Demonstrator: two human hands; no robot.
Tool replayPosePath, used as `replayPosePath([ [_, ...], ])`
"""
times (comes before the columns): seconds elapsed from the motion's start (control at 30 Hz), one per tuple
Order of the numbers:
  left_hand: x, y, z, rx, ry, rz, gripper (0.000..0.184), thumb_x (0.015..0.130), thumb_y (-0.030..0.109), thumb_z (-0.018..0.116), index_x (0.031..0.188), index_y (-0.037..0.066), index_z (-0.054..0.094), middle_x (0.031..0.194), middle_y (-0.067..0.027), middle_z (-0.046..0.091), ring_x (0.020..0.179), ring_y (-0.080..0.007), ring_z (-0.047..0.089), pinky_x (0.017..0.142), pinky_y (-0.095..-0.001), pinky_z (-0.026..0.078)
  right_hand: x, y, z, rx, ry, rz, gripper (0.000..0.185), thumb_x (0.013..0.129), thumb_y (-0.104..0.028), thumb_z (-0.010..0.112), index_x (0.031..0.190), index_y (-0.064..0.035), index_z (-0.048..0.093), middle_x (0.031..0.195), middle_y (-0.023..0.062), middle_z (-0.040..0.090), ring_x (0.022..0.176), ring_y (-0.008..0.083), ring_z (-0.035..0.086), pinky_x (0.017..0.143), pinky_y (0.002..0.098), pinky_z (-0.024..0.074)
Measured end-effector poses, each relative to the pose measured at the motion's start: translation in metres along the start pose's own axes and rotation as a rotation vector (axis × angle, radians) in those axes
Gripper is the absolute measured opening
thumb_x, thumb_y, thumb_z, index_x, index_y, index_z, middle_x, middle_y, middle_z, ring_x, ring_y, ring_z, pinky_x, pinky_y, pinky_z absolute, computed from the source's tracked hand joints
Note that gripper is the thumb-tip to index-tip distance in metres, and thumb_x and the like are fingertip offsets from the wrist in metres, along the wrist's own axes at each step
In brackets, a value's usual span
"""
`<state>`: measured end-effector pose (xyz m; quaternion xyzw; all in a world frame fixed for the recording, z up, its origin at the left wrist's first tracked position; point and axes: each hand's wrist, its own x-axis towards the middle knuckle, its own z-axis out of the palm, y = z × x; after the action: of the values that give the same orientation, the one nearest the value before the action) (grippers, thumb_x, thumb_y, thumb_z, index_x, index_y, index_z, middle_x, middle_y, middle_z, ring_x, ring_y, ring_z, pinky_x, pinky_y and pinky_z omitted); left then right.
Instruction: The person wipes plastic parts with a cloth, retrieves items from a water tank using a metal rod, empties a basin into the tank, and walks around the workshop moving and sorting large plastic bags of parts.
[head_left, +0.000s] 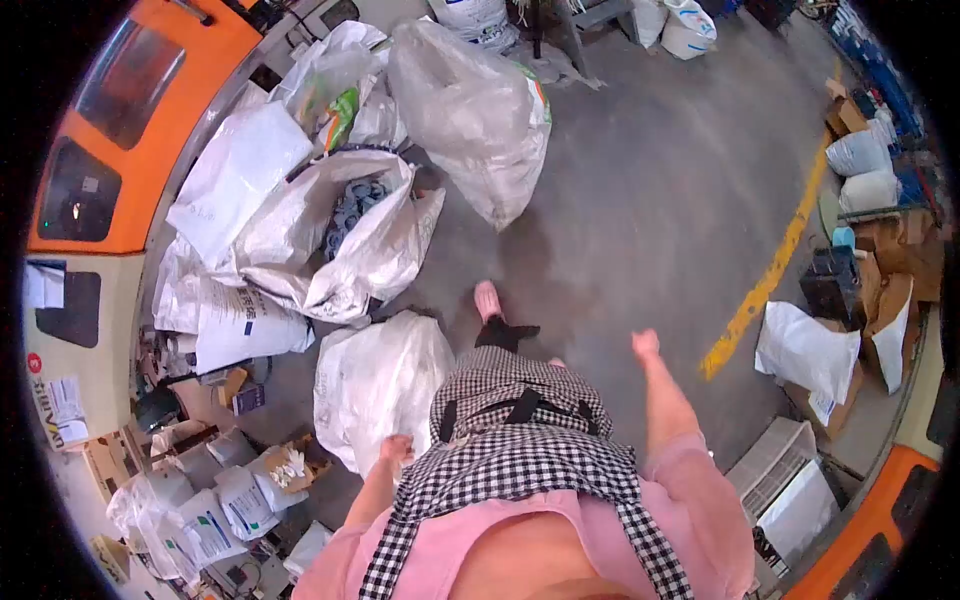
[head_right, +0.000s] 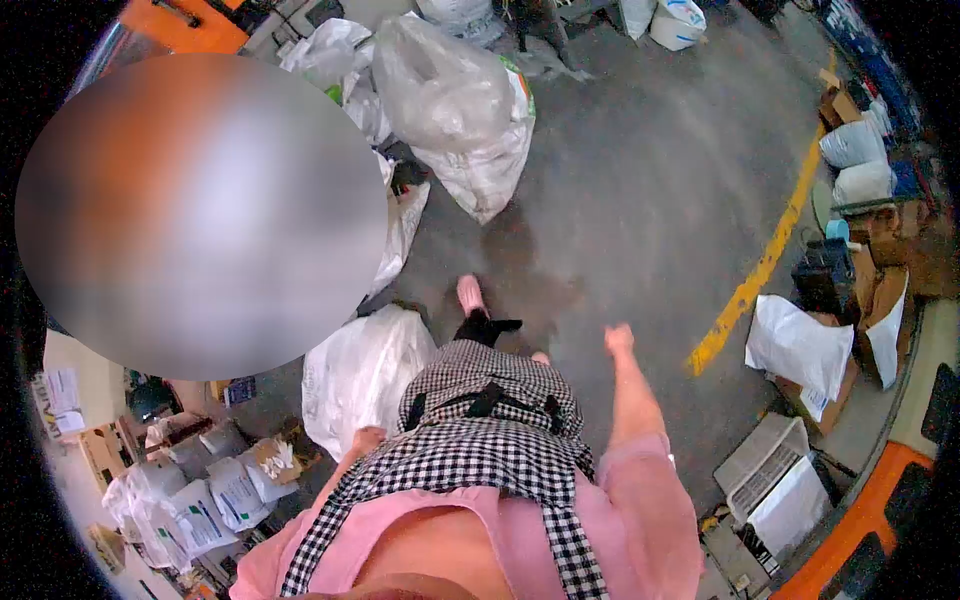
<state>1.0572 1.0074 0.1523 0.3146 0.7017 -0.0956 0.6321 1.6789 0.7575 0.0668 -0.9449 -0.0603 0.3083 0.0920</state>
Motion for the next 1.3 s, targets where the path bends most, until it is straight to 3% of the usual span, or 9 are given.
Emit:
replayPosePath([
  [0.13,0.081,0.017,-0.030,1.283,-0.163,0.580,0.027,0.073,0.017,0.056,0.097,0.004,0.056,0.086,-0.0109,0.060,0.077,-0.0235,0.058,0.072,-0.0351,0.046,0.071,-0.166,-0.035,0.211,0.011,-0.054,0.055,0.073,-0.035,0.060,0.114,-0.0006,0.045,0.112,0.0190,0.050,0.099,0.0334,0.051,0.080,0.0411,0.0440],
  [0.2,0.144,0.052,-0.038,1.514,-0.186,0.878,0.028,0.072,0.017,0.054,0.098,0.005,0.056,0.088,-0.0114,0.061,0.082,-0.0259,0.058,0.079,-0.0376,0.045,0.084,-0.248,-0.046,0.748,-0.176,0.193,0.062,0.074,-0.034,0.062,0.122,-0.0031,0.036,0.119,0.0187,0.044,0.104,0.0346,0.047,0.080,0.0474,0.0443],
  [0.3,0.050,0.252,0.008,-0.144,-0.001,0.193,0.012,0.075,0.004,0.054,0.086,0.001,0.054,0.070,-0.0057,0.054,0.062,-0.0154,0.054,0.060,-0.0274,0.049,0.111,-0.349,-0.066,0.991,-0.484,0.233,0.070,0.074,-0.036,0.062,0.127,-0.0053,0.028,0.125,0.0240,0.031,0.109,0.0383,0.039,0.076,0.0519,0.0452],
  [0.5,0.005,0.453,0.051,-0.209,0.055,0.468,0.024,0.083,0.020,0.053,0.095,-0.001,0.053,0.077,-0.0085,0.058,0.069,-0.0165,0.058,0.064,-0.0284,0.047,0.197,-0.543,-0.091,1.197,-0.579,0.325,0.081,0.072,-0.042,0.063,0.133,-0.0116,0.019,0.130,0.0312,0.015,0.117,0.0448,0.026,0.083,0.0583,0.0365],
  [0.7,0.008,0.383,0.092,-0.250,0.168,0.199,0.025,0.082,0.025,0.053,0.084,0.000,0.056,0.079,-0.0085,0.060,0.072,-0.0164,0.057,0.065,-0.0289,0.045,0.348,-0.679,-0.036,1.339,-0.578,0.379,0.111,0.060,-0.049,0.071,0.133,-0.0078,-0.002,0.135,0.0214,0.012,0.118,0.0451,0.022,0.087,0.0620,0.0296],
  [0.73,0.012,0.344,0.089,0.106,0.202,0.077,0.023,0.081,0.022,0.054,0.082,-0.001,0.056,0.080,-0.0097,0.060,0.075,-0.0189,0.057,0.066,-0.0304,0.046,0.363,-0.699,-0.029,1.335,-0.591,0.389,0.111,0.060,-0.049,0.071,0.133,-0.0078,-0.002,0.135,0.0214,0.012,0.118,0.0451,0.022,0.087,0.0620,0.0296],
  [0.93,-0.050,0.243,0.177,-0.214,0.288,-0.363,0.028,0.080,0.027,0.051,0.088,0.002,0.060,0.080,-0.0094,0.062,0.072,-0.0198,0.059,0.067,-0.0328,0.046,0.444,-0.738,0.035,1.262,-0.427,0.733,0.077,0.068,-0.046,0.060,0.128,-0.0117,0.027,0.130,0.0108,0.031,0.116,0.0325,0.030,0.090,0.0546,0.0267],
  [1.13,-0.037,0.279,0.198,-0.070,0.204,-0.247,0.025,0.080,0.025,0.050,0.090,0.005,0.061,0.085,-0.0102,0.062,0.077,-0.0191,0.059,0.070,-0.0338,0.046,0.469,-0.701,0.047,1.217,-0.428,0.440,0.056,0.075,-0.032,0.050,0.122,-0.0064,0.035,0.119,0.0125,0.040,0.106,0.0287,0.039,0.086,0.0452,0.0324],
  [1.3,0.054,0.285,0.099,0.061,0.008,0.082,0.023,0.080,0.024,0.049,0.092,0.008,0.061,0.089,-0.0108,0.062,0.081,-0.0184,0.059,0.073,-0.0346,0.046,0.455,-0.628,0.036,0.969,-0.263,0.082,0.040,0.080,-0.020,0.043,0.116,-0.0019,0.041,0.111,0.0140,0.048,0.098,0.0256,0.047,0.083,0.0374,0.0371],
])
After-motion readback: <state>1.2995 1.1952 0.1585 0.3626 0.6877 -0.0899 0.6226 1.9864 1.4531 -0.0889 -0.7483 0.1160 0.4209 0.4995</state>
